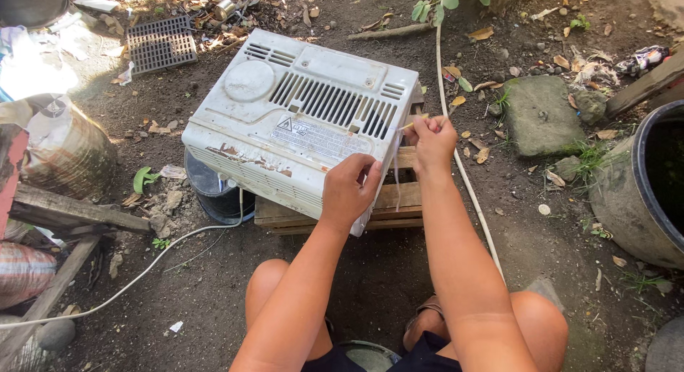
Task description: The person sits on the ground in front of a small white household appliance placed on a wooden pallet. They brush dust off the power cord and plug with a toothbrush, wipe the unit with a green glove, reposition the appliance, and use a screwdriver to work on screws along its side panel.
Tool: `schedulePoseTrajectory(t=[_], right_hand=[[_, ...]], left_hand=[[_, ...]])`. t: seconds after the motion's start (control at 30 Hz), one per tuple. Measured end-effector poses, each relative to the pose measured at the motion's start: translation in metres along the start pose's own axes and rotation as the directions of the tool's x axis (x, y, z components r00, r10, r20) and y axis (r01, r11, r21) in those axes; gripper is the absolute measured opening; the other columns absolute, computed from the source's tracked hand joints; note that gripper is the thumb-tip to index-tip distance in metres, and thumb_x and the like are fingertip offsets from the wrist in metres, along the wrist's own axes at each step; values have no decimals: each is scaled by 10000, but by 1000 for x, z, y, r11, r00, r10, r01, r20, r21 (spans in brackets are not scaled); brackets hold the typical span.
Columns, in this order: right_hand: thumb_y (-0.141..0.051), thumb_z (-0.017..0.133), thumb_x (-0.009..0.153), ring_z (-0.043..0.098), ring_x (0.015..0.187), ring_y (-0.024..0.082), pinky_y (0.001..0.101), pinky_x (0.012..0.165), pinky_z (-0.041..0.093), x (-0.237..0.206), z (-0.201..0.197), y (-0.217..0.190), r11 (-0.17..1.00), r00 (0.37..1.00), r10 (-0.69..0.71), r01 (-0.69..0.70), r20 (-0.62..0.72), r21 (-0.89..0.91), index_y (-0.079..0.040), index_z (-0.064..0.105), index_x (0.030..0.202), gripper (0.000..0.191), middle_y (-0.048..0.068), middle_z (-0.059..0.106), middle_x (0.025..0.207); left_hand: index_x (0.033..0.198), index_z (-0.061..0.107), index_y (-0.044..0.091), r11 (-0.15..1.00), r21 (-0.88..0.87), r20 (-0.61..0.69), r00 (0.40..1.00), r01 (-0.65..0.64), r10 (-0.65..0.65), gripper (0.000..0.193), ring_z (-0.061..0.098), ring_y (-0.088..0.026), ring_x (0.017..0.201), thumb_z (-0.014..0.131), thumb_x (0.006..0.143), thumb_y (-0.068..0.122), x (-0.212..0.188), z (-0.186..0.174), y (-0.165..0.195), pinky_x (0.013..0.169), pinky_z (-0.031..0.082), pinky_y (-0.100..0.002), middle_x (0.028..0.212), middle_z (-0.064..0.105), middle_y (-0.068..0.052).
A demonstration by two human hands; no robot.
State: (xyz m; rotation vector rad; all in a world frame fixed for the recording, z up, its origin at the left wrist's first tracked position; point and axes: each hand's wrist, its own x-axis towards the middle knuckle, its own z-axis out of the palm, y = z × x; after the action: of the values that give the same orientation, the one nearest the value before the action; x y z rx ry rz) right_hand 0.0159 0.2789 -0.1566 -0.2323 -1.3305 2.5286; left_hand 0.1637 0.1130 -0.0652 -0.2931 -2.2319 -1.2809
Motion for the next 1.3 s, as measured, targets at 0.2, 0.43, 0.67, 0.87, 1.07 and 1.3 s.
schedulePoseTrajectory(t=[0.2,0.43,0.67,0.87,1.07,1.3], right_hand=[[58,708,926,707,768,172,320,732,649,-40,-19,15,978,996,-39,55,-82,203,-119,429,818,348,63,668,857],[48,727,906,708,734,173,310,703,642,-23,-9,6,981,995,38,-20,-91,193,-131,415,795,376,46,648,834],[47,766,858,659,674,153,305,637,605,14,5,-21,963,959,86,-11,271,-269,-121,437,779,377,48,664,798],[-8,806,878,685,721,126,287,687,590,-19,-4,-24,731,950,-54,246,306,-636,-78,491,747,348,81,717,817],[-50,805,849,682,792,74,260,726,578,-52,-10,-8,783,942,-190,316,278,-535,-63,469,737,354,59,770,910],[-95,842,834,606,743,60,240,686,527,-57,-18,8,806,976,-104,196,193,-558,-68,521,735,337,59,745,857]], left_hand=[[906,685,42,999,-16,-4,999,35,-35,115,671,-217,652,708,944,149,-2,3,0,614,527,-331,794,691,-89],[908,688,45,998,10,15,998,56,-56,126,669,-212,643,716,931,166,-3,6,1,617,527,-326,782,696,-83],[893,687,50,995,89,10,999,43,-44,151,658,-226,637,714,942,190,-1,8,4,614,523,-347,773,687,-86],[890,676,54,991,135,32,999,20,-24,157,667,-228,650,708,947,197,-2,11,5,619,526,-355,777,688,-84],[887,679,59,988,157,23,1000,16,-20,151,670,-239,651,713,934,198,-4,14,7,616,524,-364,775,688,-89],[888,670,51,988,152,23,1000,-7,4,147,676,-240,661,712,943,181,-6,17,4,621,526,-361,774,686,-91]])
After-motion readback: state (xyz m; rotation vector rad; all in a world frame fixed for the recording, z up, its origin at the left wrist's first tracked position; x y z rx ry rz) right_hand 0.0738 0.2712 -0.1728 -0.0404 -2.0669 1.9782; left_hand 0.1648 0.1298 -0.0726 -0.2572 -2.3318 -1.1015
